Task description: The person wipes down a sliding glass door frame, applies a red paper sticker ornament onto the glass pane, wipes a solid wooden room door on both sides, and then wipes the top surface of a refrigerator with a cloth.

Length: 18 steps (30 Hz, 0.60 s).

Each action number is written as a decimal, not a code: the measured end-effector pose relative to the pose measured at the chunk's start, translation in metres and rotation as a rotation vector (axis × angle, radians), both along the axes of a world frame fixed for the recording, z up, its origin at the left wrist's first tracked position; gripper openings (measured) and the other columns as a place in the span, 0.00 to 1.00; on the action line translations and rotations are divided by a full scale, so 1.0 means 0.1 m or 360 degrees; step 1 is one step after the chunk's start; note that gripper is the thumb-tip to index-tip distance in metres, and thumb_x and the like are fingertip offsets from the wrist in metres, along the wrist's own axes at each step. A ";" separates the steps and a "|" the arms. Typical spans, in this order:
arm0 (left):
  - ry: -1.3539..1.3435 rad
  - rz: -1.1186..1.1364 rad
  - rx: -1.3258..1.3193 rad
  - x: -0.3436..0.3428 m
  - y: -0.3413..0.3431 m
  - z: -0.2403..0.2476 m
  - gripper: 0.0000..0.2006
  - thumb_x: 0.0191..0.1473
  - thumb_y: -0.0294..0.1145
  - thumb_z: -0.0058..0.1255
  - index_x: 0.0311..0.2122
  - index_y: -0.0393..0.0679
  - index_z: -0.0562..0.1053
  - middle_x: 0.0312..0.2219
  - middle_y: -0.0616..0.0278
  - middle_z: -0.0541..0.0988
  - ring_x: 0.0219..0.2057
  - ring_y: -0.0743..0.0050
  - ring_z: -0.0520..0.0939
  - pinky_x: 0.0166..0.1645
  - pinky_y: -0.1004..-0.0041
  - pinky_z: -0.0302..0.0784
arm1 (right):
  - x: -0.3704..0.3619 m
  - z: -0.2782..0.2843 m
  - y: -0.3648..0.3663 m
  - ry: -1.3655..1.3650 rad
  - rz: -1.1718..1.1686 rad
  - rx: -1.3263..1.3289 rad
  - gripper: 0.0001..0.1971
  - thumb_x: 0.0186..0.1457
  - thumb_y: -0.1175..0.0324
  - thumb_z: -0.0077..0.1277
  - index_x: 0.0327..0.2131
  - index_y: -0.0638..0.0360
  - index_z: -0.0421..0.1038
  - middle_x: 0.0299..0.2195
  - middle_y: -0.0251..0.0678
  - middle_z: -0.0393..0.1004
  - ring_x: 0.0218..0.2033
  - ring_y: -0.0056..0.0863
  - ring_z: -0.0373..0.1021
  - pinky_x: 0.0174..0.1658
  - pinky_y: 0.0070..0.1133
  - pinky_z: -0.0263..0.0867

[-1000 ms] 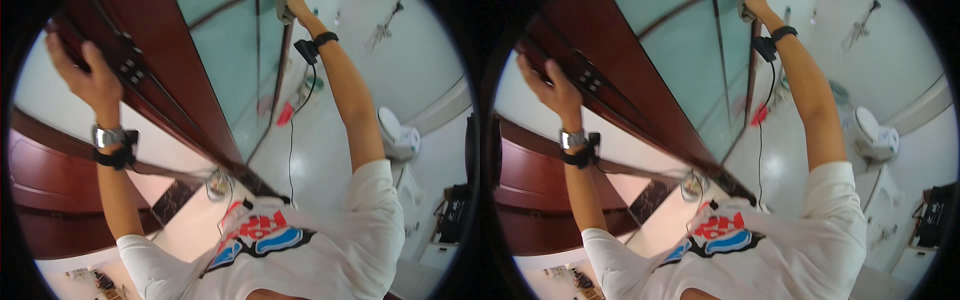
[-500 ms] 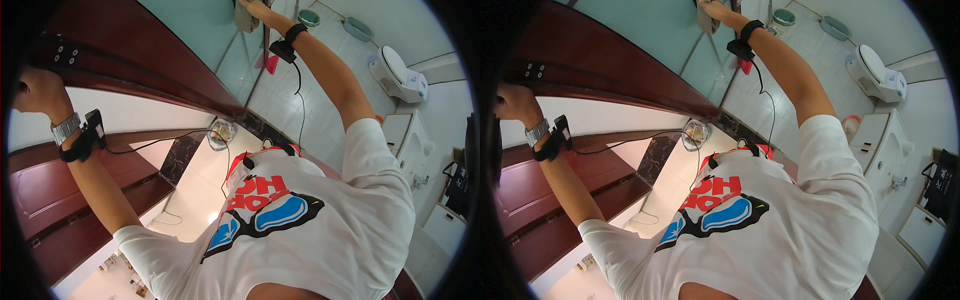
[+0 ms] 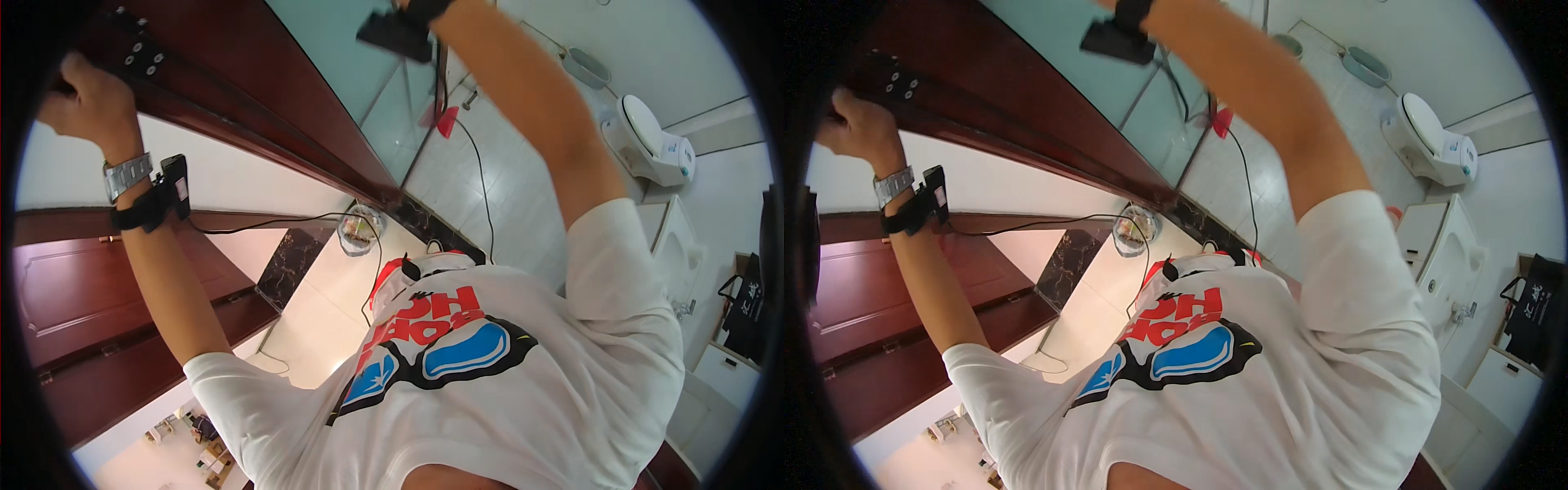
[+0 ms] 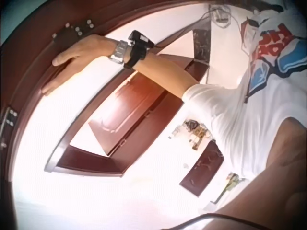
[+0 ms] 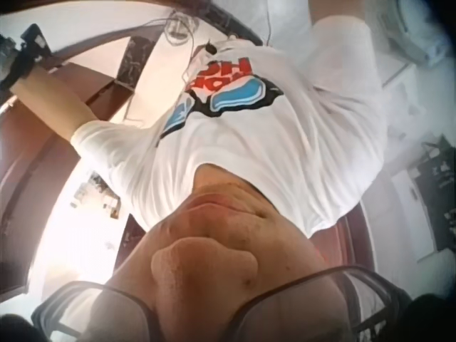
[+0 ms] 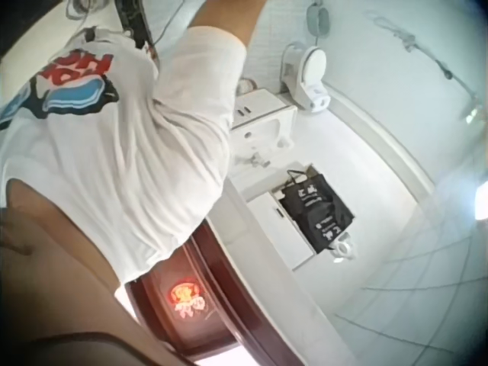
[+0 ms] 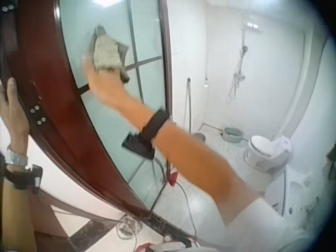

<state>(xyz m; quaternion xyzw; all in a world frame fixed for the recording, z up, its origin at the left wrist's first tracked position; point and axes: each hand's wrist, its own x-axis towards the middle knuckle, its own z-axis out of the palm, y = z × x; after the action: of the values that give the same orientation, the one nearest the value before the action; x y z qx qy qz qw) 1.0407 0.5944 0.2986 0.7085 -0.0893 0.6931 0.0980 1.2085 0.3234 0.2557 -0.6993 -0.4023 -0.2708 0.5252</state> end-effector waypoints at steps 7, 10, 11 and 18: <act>-0.0333 -0.0057 0.0108 0.00 -0.31 0.18 0.32 0.74 0.43 0.58 0.74 0.34 0.67 0.72 0.39 0.71 0.72 0.41 0.71 0.77 0.50 0.64 | -0.94 -0.90 0.36 -0.0311 -0.0107 0.0419 0.31 0.79 0.55 0.50 0.76 0.61 0.63 0.77 0.64 0.58 0.79 0.67 0.52 0.82 0.52 0.42; -0.0229 -0.0119 0.0101 -0.18 -0.52 0.19 0.33 0.75 0.30 0.47 0.82 0.40 0.62 0.82 0.44 0.60 0.83 0.42 0.59 0.85 0.53 0.52 | -0.80 0.23 0.25 -0.0445 0.0198 0.0452 0.33 0.85 0.51 0.38 0.79 0.68 0.59 0.77 0.55 0.64 0.80 0.50 0.57 0.82 0.36 0.50; -0.0234 -0.0115 0.0093 -0.27 -0.47 0.25 0.33 0.74 0.29 0.48 0.82 0.40 0.62 0.82 0.44 0.60 0.83 0.42 0.59 0.85 0.52 0.52 | -0.86 0.54 0.35 -0.0608 0.0204 0.0519 0.31 0.86 0.54 0.39 0.78 0.68 0.60 0.76 0.54 0.66 0.79 0.48 0.59 0.81 0.35 0.52; -0.0201 -0.0220 -0.0003 -0.40 -0.51 0.39 0.34 0.72 0.28 0.51 0.81 0.41 0.63 0.82 0.42 0.60 0.82 0.41 0.61 0.84 0.51 0.55 | -0.99 1.32 0.54 -0.0782 0.0186 0.0474 0.29 0.82 0.58 0.49 0.74 0.69 0.65 0.73 0.56 0.69 0.75 0.51 0.66 0.75 0.40 0.61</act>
<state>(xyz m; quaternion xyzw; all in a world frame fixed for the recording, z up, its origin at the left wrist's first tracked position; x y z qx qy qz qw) 1.0011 0.5435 0.3380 0.6554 -0.1432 0.7282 0.1404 1.1099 0.3776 0.3878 -0.5036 -0.5130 -0.4574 0.5236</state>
